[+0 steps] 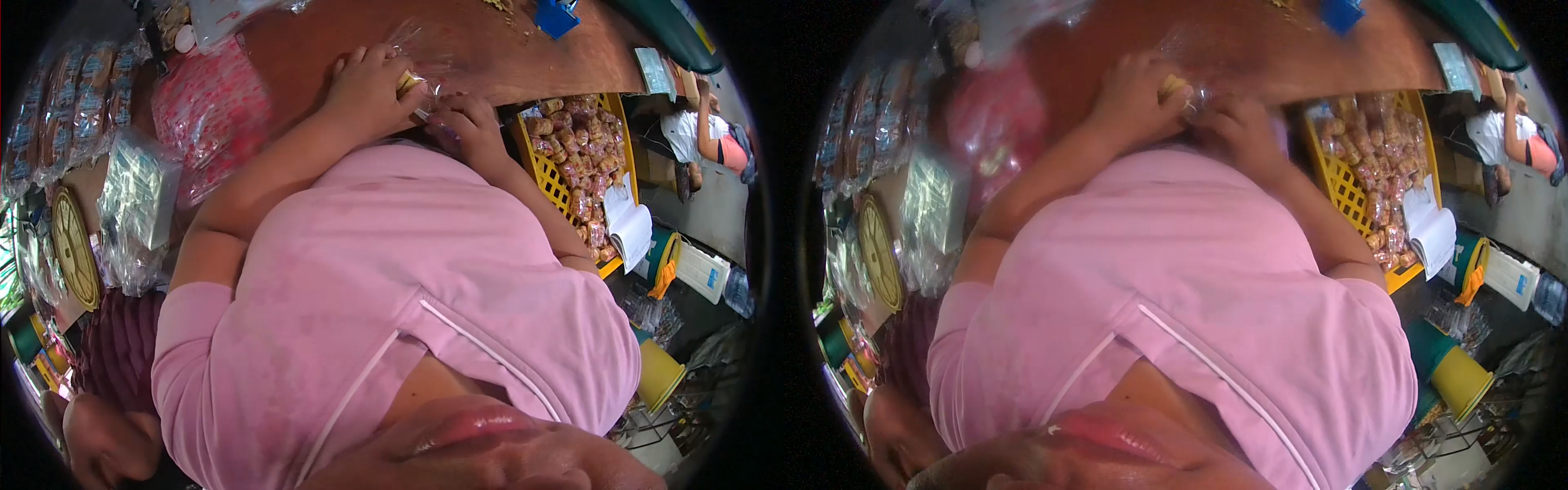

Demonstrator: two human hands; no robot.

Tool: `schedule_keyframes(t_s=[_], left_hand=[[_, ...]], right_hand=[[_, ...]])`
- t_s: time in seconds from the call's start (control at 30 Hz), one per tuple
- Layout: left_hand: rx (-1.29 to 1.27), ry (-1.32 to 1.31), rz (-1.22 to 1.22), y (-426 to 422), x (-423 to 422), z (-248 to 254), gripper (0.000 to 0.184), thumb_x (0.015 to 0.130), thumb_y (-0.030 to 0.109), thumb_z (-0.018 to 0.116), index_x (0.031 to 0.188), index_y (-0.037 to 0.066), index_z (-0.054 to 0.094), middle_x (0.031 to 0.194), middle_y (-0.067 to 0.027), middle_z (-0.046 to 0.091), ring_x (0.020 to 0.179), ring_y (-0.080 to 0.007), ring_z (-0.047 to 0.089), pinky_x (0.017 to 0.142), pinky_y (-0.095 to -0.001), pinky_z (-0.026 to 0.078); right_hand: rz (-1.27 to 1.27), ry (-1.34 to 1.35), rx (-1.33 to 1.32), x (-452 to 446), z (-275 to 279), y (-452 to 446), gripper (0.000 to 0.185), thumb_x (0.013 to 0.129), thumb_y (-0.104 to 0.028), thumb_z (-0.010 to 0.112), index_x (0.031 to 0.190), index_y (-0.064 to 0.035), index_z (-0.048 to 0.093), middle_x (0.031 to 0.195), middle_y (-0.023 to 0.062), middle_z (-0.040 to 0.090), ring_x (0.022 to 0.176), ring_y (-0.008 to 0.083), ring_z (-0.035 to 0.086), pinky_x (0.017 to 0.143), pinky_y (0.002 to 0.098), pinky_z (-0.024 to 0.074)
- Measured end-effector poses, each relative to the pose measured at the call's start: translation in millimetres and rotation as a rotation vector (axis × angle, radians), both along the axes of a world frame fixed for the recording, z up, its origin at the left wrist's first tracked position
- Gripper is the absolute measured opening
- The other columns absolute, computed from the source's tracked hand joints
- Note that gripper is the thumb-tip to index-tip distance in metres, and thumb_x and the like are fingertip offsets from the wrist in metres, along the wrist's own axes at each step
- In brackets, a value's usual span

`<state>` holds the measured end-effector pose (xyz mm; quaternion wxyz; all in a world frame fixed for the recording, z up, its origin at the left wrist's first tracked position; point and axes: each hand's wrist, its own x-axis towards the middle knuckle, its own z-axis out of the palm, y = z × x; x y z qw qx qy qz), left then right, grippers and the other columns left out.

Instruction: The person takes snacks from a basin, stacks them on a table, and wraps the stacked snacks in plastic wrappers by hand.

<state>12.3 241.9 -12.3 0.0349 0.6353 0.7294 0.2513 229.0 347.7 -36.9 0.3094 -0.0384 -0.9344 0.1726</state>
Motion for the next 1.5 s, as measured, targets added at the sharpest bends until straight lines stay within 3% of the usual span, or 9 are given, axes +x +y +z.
schedule_keyframes(t_s=[0.17,0.27,0.37,0.47,0.73,0.87,0.97,1.07,1.5], left_hand=[[0.039,0.033,0.020,-6,2,8,0.035,0.090,0.042,0.068,0.112,0.015,0.073,0.124,-0.0128,0.064,0.117,-0.0381,0.056,0.098,-0.0562,0.044],[0.019,0.032,-0.015,-6,0,9,0.037,0.091,0.044,0.067,0.115,0.016,0.072,0.127,-0.0114,0.063,0.120,-0.0367,0.055,0.100,-0.0567,0.043],[0.008,0.045,-0.042,-4,-2,10,0.041,0.091,0.045,0.066,0.118,0.015,0.073,0.129,-0.0112,0.062,0.122,-0.0347,0.054,0.100,-0.0572,0.043],[0.032,0.000,-0.070,0,-4,7,0.047,0.091,0.044,0.066,0.123,0.010,0.069,0.132,-0.0138,0.060,0.122,-0.0366,0.054,0.101,-0.0582,0.043],[0.119,0.017,-0.120,-5,5,-5,0.061,0.089,0.044,0.072,0.131,0.002,0.058,0.135,-0.0214,0.057,0.122,-0.0428,0.052,0.105,-0.0543,0.042],[0.134,-0.010,-0.120,-4,6,-4,0.056,0.087,0.042,0.074,0.127,0.004,0.061,0.133,-0.0190,0.057,0.120,-0.0419,0.052,0.103,-0.0536,0.042],[0.146,-0.018,-0.114,-5,5,-5,0.052,0.085,0.037,0.076,0.123,0.005,0.062,0.130,-0.0169,0.058,0.118,-0.0408,0.053,0.102,-0.0531,0.043],[0.176,-0.029,-0.118,-2,3,-10,0.047,0.081,0.031,0.077,0.119,0.006,0.064,0.125,-0.0161,0.061,0.115,-0.0405,0.054,0.099,-0.0519,0.045],[0.012,-0.047,-0.074,-4,3,5,0.043,0.082,0.038,0.075,0.116,0.013,0.066,0.127,-0.0080,0.059,0.124,-0.0329,0.052,0.103,-0.0532,0.041]], right_hand=[[-0.018,0.006,0.020,-16,26,18,0.017,0.077,-0.010,0.082,0.093,-0.0107,0.074,0.106,0.0076,0.070,0.106,0.0315,0.064,0.097,0.0451,0.0482],[0.058,0.013,0.013,-28,30,36,0.012,0.085,-0.012,0.077,0.098,-0.0116,0.078,0.105,0.0077,0.073,0.106,0.0305,0.067,0.093,0.0451,0.0506],[-0.049,-0.266,-0.405,-32,19,41,0.013,0.090,-0.013,0.075,0.102,-0.0085,0.077,0.105,0.0114,0.074,0.100,0.0331,0.069,0.089,0.0433,0.0536],[-0.081,-0.302,-0.663,-40,19,43,0.015,0.094,-0.014,0.073,0.106,-0.0067,0.075,0.104,0.0142,0.075,0.094,0.0352,0.070,0.084,0.0420,0.0556],[-0.037,-0.315,-0.446,-43,15,41,0.024,0.086,-0.016,0.078,0.109,-0.0113,0.074,0.106,0.0135,0.073,0.099,0.0361,0.068,0.088,0.0430,0.0544],[-0.093,-0.167,-0.127,-38,14,43,0.034,0.080,-0.020,0.081,0.113,-0.0154,0.073,0.118,0.0118,0.069,0.110,0.0356,0.063,0.094,0.0443,0.0507],[-0.241,-0.157,0.021,-16,15,24,0.033,0.076,-0.016,0.086,0.106,-0.0136,0.071,0.121,0.0072,0.066,0.113,0.0291,0.061,0.095,0.0426,0.0470],[-0.048,-0.113,0.134,-2,19,8,0.036,0.075,-0.018,0.086,0.108,-0.0167,0.071,0.122,0.0038,0.066,0.114,0.0260,0.060,0.098,0.0409,0.0436],[-0.026,-0.156,0.101,-4,15,11,0.020,0.082,-0.015,0.075,0.101,-0.0161,0.073,0.116,0.0037,0.070,0.120,0.0303,0.061,0.106,0.0484,0.0433]])
